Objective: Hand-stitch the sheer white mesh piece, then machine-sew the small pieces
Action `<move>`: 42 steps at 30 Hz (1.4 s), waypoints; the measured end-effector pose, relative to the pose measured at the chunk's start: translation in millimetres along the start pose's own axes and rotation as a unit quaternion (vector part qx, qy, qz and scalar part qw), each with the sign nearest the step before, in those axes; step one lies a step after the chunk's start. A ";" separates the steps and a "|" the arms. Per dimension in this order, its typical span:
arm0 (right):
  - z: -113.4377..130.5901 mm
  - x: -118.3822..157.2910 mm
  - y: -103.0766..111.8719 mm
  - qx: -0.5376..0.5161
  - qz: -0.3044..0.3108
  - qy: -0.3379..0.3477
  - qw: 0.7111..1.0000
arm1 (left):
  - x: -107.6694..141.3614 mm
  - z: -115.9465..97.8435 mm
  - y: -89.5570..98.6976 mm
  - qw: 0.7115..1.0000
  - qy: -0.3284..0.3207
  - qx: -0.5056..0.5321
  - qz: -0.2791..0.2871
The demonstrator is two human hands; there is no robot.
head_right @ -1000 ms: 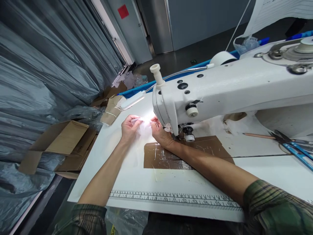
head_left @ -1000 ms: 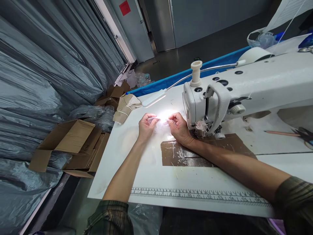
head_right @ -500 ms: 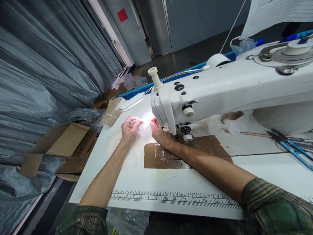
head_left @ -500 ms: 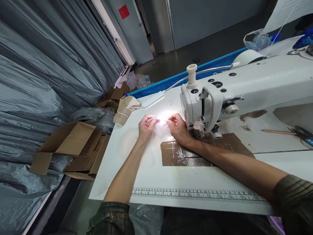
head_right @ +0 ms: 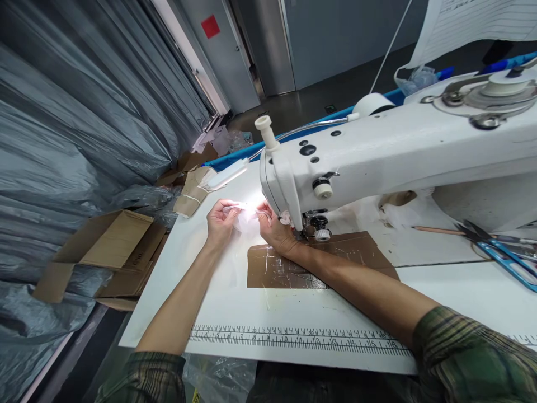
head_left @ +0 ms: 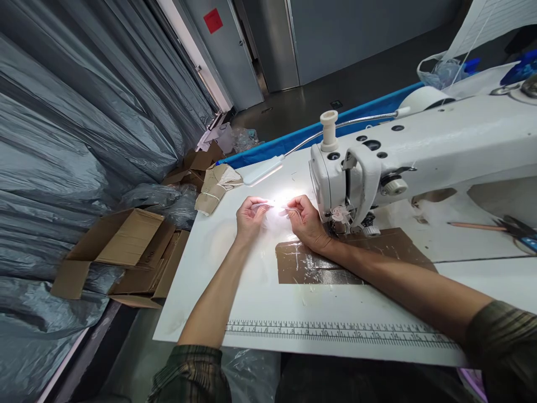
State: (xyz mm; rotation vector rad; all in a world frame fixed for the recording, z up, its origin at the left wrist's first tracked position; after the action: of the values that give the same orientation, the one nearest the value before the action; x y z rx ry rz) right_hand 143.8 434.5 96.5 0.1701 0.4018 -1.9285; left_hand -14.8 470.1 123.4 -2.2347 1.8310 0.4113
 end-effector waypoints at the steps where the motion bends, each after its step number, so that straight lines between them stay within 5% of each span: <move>1: 1.5 0.5 -0.2 -0.001 0.004 0.007 1.000 | 0.1 0.5 -0.1 1.000 0.001 0.004 0.002; 9: 6.3 4.7 2.0 -0.010 0.022 0.015 1.000 | 4.1 -3.9 -4.9 0.998 0.038 0.043 0.029; 17: 34.8 28.6 -6.6 -0.048 0.089 -0.270 0.958 | 16.0 -31.9 -6.5 0.981 0.156 0.033 0.114; 21: 49.2 57.0 23.6 -0.036 0.097 -0.349 0.932 | 33.1 -43.7 -16.6 0.956 0.179 -0.013 0.232; 25: 54.4 88.0 72.8 -0.003 0.173 -0.332 0.927 | 66.0 -48.1 -41.3 0.905 0.177 -0.070 0.379; 28: 50.2 105.2 108.6 0.060 0.212 -0.347 0.912 | 87.7 -44.0 -60.6 0.880 0.163 -0.108 0.433; 33: 43.5 118.5 139.1 0.114 0.257 -0.404 0.870 | 94.4 -34.5 -77.7 0.897 0.107 -0.134 0.406; 42: 45.0 118.4 136.9 0.102 0.276 -0.409 0.864 | 83.6 -19.9 -73.8 0.909 -0.002 -0.210 0.359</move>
State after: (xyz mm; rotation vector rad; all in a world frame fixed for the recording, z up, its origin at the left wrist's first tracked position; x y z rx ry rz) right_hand 227.4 269.1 75.4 -0.3670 -0.3938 -1.3016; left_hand 74.3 401.1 112.2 -1.6595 2.7358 1.0134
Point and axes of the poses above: each hand's wrist, its own x-axis away from the middle knuckle, its own y-axis out of the back of the hand, z = x × y, the point moved 6 cm from there along -x, towards the middle knuckle, and after that the axes turned 12 degrees about -z, right-handed, at the moved point
